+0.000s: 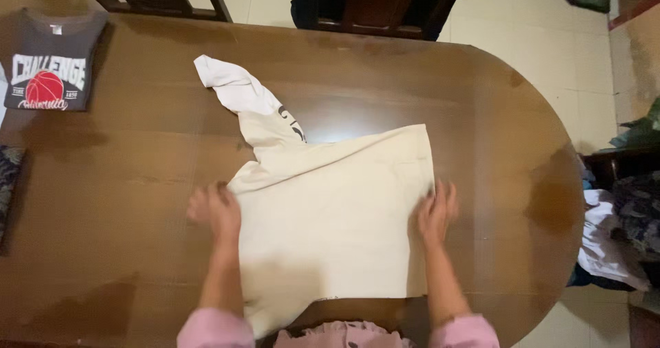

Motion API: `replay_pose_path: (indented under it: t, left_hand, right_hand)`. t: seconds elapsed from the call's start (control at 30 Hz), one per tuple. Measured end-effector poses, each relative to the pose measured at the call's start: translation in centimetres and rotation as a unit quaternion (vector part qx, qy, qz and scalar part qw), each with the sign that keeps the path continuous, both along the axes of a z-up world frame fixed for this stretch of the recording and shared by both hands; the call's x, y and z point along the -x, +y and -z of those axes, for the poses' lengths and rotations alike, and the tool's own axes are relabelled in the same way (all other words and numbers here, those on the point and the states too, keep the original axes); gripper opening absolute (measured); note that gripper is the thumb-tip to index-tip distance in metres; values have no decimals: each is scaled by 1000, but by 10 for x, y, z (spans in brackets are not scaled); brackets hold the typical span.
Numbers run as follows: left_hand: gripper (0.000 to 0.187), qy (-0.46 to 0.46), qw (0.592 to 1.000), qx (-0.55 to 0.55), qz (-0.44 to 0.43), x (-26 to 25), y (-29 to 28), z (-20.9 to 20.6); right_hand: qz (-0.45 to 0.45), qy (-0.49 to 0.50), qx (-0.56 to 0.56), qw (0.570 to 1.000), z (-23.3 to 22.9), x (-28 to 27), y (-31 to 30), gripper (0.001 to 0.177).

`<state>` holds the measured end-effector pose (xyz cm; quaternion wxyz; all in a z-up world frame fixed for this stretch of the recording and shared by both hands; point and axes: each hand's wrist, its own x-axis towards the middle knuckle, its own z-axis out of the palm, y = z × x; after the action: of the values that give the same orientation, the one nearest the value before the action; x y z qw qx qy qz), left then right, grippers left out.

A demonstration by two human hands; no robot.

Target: The person folds three garments on a wooden table. First, a patterned blue shirt is smoothed and folded into a compact rectangle. Next, a gray t-shirt is folded similarly. Finally, a cream-colored long-sleeve shirt is folded and placed on the table.

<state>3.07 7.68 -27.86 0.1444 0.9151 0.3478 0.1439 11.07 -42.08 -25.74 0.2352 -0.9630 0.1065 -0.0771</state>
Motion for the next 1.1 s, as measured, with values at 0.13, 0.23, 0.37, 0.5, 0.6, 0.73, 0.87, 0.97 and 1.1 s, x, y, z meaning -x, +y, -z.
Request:
replay_pose_path:
  t: [0.13,0.23,0.37,0.5,0.6,0.73,0.87,0.97,1.1]
  left_hand:
    - [36,61,962,266,-16,-88,4,3]
    - [29,57,933,356,7,-124,12,20]
    - [12,-62,885,458,45,-139,27,37]
    - [11,-169,830,518,117,-159,34,17]
    - [13,-259,830,448,209,-179,17,-12]
    - [22,-210,896,360,156,-179,-5,-40]
    - [25,-81,955,241,152,-146,-10,-44]
    - [24,136,948,274,84,-129,1,-34]
    - [21,82,916,385,74,-133,16,-15]
  right_hand:
    - [-15,-21,-143,989,-26,-114,40,39]
    - [6,49,-81,996,-46,-158,61,41]
    - [-32,99,65,992,-65,-164,72,32]
    - [51,178,-36,982,-71,-165,67,21]
    - [105,122,-155,975,-65,-162,59,23]
    - [34,-59,11,998,-44,-139,51,45]
    - [-47,-125,77,988,-12,-101,70,59]
    - [-102,-63,-388,914,19,-70,129,66]
    - [-285,86,187,936,18,-33,152,75]
